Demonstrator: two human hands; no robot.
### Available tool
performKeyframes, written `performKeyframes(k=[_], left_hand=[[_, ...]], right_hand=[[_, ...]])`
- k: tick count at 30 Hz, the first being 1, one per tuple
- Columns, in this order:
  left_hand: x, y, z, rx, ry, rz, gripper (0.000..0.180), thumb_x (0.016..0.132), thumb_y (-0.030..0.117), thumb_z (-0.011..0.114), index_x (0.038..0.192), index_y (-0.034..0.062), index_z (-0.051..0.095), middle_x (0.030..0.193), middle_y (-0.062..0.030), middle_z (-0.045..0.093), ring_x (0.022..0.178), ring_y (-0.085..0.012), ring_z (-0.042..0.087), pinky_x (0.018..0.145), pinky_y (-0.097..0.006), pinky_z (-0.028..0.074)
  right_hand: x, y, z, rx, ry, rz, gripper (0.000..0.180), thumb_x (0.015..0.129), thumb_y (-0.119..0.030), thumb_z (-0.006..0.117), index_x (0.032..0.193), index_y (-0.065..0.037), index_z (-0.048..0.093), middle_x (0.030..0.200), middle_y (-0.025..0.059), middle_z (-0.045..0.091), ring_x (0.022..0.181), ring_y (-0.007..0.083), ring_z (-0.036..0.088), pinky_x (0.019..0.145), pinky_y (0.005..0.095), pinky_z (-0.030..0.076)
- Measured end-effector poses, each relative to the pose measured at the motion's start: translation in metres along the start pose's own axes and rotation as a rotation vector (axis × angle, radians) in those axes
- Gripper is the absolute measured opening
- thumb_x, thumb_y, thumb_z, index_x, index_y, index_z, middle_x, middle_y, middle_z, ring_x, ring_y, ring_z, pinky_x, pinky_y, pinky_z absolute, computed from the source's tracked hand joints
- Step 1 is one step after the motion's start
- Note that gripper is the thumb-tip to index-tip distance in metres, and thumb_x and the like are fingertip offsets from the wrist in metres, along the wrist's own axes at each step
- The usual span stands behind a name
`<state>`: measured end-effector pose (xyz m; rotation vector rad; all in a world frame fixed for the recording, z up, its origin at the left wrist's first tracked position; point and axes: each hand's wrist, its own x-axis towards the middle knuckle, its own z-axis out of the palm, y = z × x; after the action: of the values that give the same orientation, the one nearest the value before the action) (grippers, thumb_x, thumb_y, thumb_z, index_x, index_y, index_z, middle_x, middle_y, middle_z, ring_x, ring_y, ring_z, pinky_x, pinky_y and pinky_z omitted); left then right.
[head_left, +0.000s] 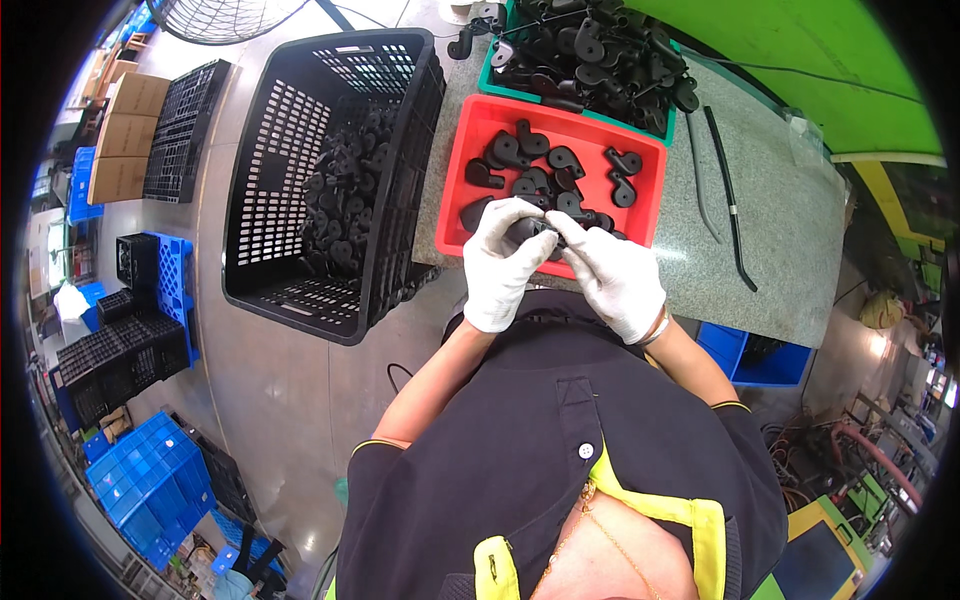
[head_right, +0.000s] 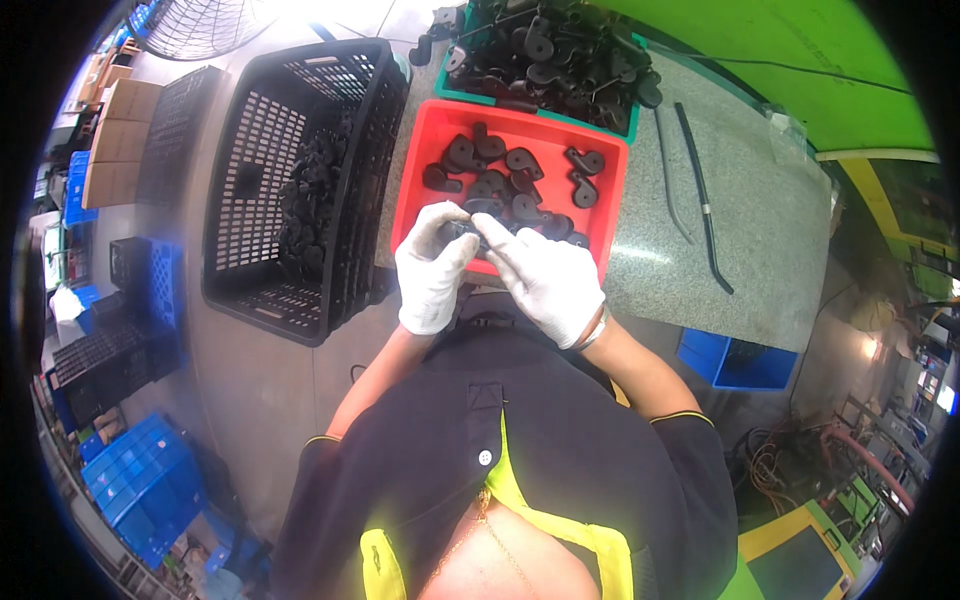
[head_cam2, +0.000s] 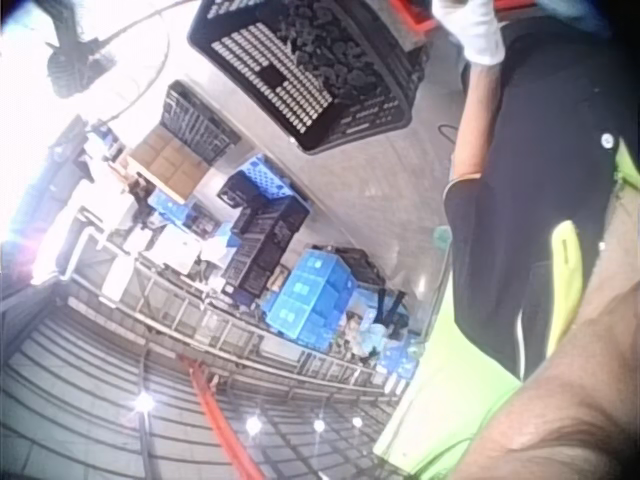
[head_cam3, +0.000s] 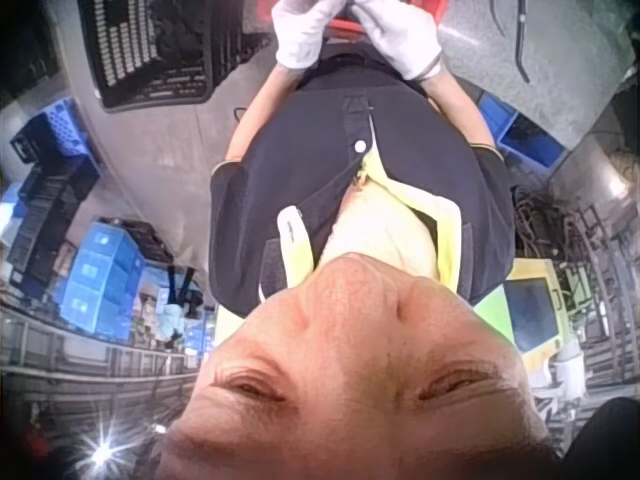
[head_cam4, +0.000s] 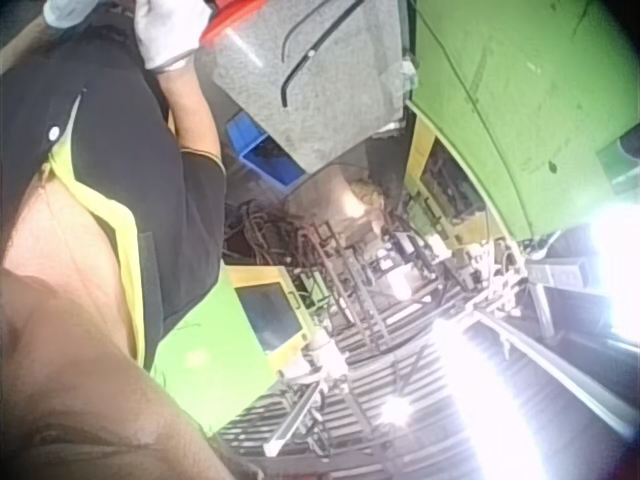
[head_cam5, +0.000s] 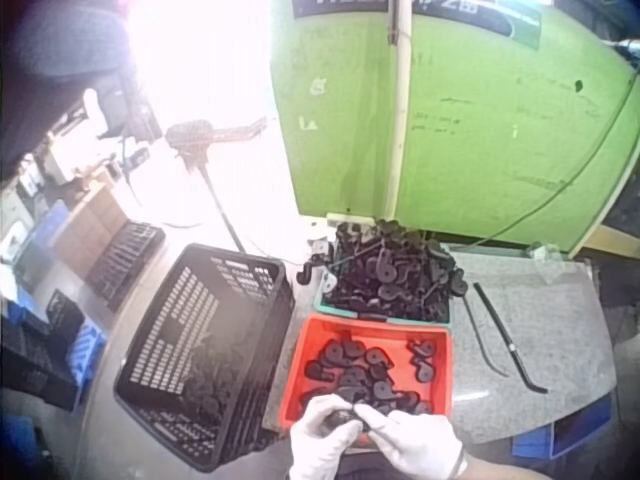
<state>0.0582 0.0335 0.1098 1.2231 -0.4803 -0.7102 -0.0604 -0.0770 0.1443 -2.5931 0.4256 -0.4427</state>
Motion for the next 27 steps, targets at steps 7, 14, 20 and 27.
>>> performKeyframes(k=[7, 14, 20, 27], left_hand=[[0.003, -0.001, 0.005, 0.224, 0.032, -0.015, 0.036, 0.072, -0.003, 0.07, 0.107, 0.0016, 0.06, 0.105, -0.0063, 0.052, 0.096, -0.0148, 0.054, 0.082, -0.027, 0.048], [-0.002, 0.013, -0.004, -0.127, -0.143, -0.216, 0.062, 0.083, 0.0, 0.053, 0.139, -0.0065, 0.028, 0.139, -0.0238, 0.039, 0.125, -0.0275, 0.045, 0.102, -0.035, 0.039], [0.0, 0.034, -0.006, -0.509, -0.113, -0.45, 0.062, 0.085, 0.006, 0.06, 0.137, -0.006, 0.03, 0.138, -0.0229, 0.038, 0.121, -0.0279, 0.049, 0.095, -0.037, 0.048], [0.004, 0.031, -0.009, -0.492, -0.126, -0.485, 0.06, 0.085, 0.007, 0.061, 0.136, -0.0064, 0.032, 0.136, -0.0211, 0.041, 0.117, -0.0248, 0.052, 0.093, -0.034, 0.048]], right_hand=[[0.007, 0.006, 0.001, 0.526, -0.083, 0.459, 0.031, 0.089, -0.015, 0.057, 0.118, -0.007, 0.055, 0.099, 0.0166, 0.065, 0.089, 0.0304, 0.065, 0.078, 0.0347, 0.051], [0.022, 0.017, 0.0, 1.038, -0.067, 0.674, 0.031, 0.091, -0.03, 0.058, 0.106, -0.002, 0.055, 0.076, 0.0006, 0.056, 0.061, 0.0065, 0.051, 0.056, 0.0217, 0.043], [0.02, 0.018, -0.001, 1.279, -0.087, 0.803, 0.034, 0.092, -0.036, 0.056, 0.106, -0.005, 0.055, 0.065, -0.0039, 0.048, 0.042, 0.0007, 0.032, 0.039, 0.0188, 0.023], [0.019, 0.019, 0.003, 1.337, -0.079, 0.822, 0.033, 0.091, -0.034, 0.059, 0.105, -0.004, 0.055, 0.069, -0.0024, 0.051, 0.048, 0.0015, 0.039, 0.043, 0.0184, 0.03]])
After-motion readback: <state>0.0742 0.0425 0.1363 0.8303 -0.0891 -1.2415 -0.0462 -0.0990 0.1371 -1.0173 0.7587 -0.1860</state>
